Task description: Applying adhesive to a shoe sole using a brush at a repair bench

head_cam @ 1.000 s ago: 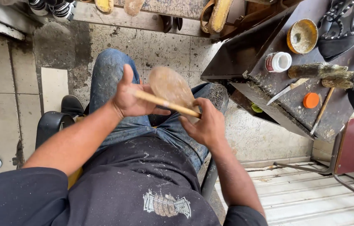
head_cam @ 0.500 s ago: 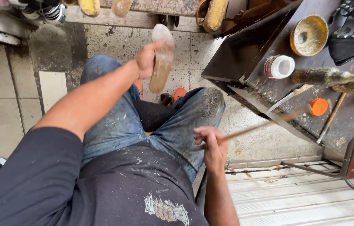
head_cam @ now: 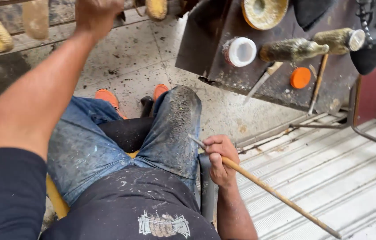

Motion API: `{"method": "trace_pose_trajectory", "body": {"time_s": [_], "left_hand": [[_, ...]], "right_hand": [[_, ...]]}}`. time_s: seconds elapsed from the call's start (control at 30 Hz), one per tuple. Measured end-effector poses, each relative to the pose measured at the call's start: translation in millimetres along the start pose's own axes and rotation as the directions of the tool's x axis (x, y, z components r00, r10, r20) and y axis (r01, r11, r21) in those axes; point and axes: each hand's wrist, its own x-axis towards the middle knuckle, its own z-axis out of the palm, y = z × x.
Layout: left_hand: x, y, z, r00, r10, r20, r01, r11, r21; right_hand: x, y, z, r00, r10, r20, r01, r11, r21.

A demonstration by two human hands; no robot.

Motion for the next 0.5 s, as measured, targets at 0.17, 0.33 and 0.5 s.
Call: {"method": "trace_pose_trajectory", "body": {"time_s": [0.17, 0.33, 0.5], "left_hand": [[-89, 160, -9, 1.0, 0.006, 0.009, -0.005, 0.993, -0.122], [-72, 234, 57, 0.898, 0.44, 0.032, -0.437, 0.897, -0.066], [-44, 241, 114, 0.896, 0.445, 0.002, -0.439, 0.885, 0.156]], "right_hand": [[15, -4, -6, 0.999, -0.001, -0.04, -0.003, 0.996, -0.092], [8, -9, -11, 0.995, -0.075, -0.071, 0.063, 0.986, -0.152], [-3, -17, -17, 0.983, -0.151, -0.103, 0.126, 0.968, -0.216]]}}
